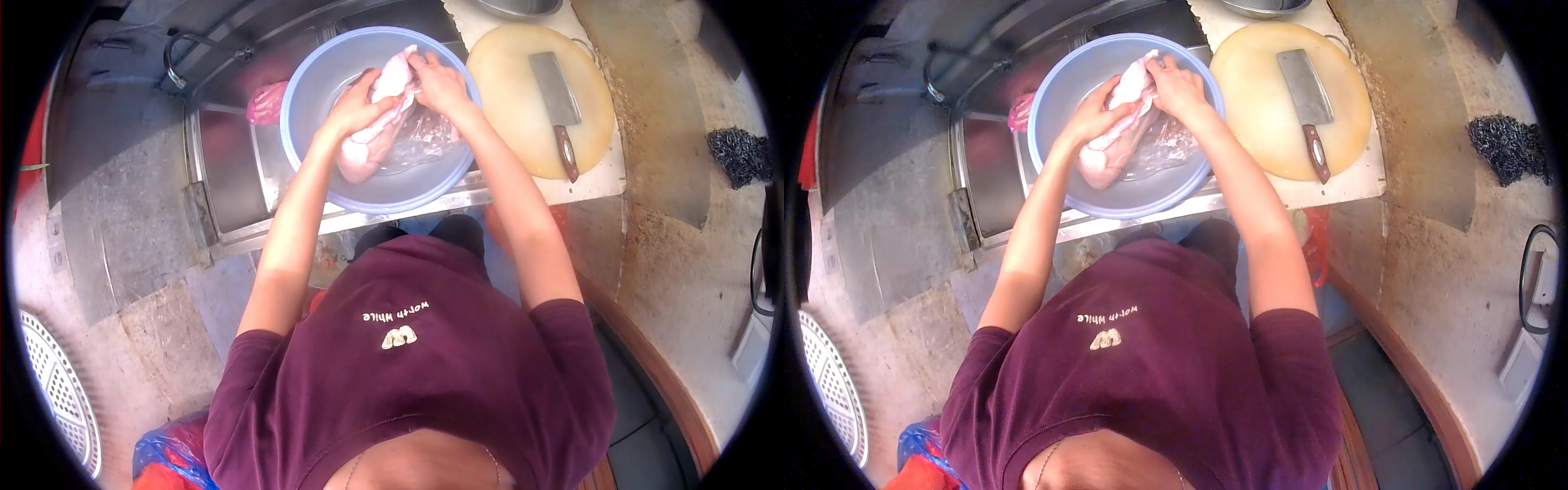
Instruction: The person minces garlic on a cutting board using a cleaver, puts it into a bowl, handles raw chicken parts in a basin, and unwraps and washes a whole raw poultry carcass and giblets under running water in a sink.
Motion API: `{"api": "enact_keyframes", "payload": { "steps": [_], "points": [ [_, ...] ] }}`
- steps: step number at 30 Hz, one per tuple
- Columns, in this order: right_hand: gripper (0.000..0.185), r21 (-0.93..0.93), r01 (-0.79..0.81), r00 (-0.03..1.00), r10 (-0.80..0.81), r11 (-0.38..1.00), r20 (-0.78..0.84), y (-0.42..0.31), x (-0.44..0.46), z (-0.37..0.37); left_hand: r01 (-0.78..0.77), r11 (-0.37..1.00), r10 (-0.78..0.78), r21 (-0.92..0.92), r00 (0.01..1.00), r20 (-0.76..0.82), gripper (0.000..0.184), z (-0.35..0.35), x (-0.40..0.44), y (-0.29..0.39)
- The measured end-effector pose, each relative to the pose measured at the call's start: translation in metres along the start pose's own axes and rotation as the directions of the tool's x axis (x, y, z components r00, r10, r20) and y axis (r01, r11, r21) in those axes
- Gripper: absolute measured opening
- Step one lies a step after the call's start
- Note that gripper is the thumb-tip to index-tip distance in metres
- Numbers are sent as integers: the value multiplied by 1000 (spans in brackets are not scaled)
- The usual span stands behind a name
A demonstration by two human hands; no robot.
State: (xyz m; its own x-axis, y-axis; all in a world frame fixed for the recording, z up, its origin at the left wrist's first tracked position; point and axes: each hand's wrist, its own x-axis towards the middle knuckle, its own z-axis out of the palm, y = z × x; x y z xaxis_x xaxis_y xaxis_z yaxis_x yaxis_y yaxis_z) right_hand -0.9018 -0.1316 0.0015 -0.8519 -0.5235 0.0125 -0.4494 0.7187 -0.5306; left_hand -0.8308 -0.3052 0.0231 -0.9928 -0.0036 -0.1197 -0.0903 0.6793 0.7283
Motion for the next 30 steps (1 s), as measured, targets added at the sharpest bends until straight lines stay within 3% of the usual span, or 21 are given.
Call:
{"api": "enact_keyframes", "payload": {
  "steps": [3, 6, 9, 10, 12, 13, 16, 19, 21, 25, 28, 30],
  "points": [
    [56, -20, -30, 999, 30, 999, -19, 6, -1, 9, 33, 999, -33, -10, 999, -9, 72, 1, 0, 1],
    [56, -14, -62, 998, 63, 998, 21, 8, -1, 7, 23, 995, -27, 98, 999, 36, 80, -4, -2, 11],
    [57, 9, -174, 978, 172, 985, 118, -4, -5, -2, -166, 912, 193, 376, 981, -35, 77, -1, -2, 23],
    [58, 18, -222, 964, 217, 975, 155, -8, -6, -3, -132, 908, 156, 398, 987, -29, 76, 3, -1, 27],
    [63, 375, -105, 993, 79, 921, 84, 12, -15, 11, -72, 893, 91, 443, 996, -21, 74, 8, 5, 33],
    [66, 534, -38, 999, 24, 845, 32, 14, -21, 9, -73, 895, 101, 440, 994, -40, 74, 11, 8, 30],
    [75, 823, -431, 901, 124, 369, 416, 14, -25, -1, -75, 903, 116, 423, 991, -72, 74, 16, 11, 22],
    [82, 873, -295, 955, 160, 390, 251, 6, -26, 11, -121, 914, 154, 386, 987, -55, 72, 15, 10, 21],
    [85, 903, -286, 956, 157, 320, 247, 15, -21, 27, -202, 916, 237, 345, 970, -60, 71, 12, 8, 14],
    [96, 884, -384, 923, 107, 267, 369, 10, -19, 19, -147, 953, 155, 265, 988, -8, 71, 9, 5, 19],
    [94, 909, -277, 958, 162, 312, 236, 8, -14, 30, -141, 959, 145, 246, 989, 2, 72, 6, 7, 14],
    [89, 914, -280, 956, 168, 295, 238, 7, -17, 31, -129, 962, 126, 241, 992, 27, 72, 3, 6, 16]
  ]
}}
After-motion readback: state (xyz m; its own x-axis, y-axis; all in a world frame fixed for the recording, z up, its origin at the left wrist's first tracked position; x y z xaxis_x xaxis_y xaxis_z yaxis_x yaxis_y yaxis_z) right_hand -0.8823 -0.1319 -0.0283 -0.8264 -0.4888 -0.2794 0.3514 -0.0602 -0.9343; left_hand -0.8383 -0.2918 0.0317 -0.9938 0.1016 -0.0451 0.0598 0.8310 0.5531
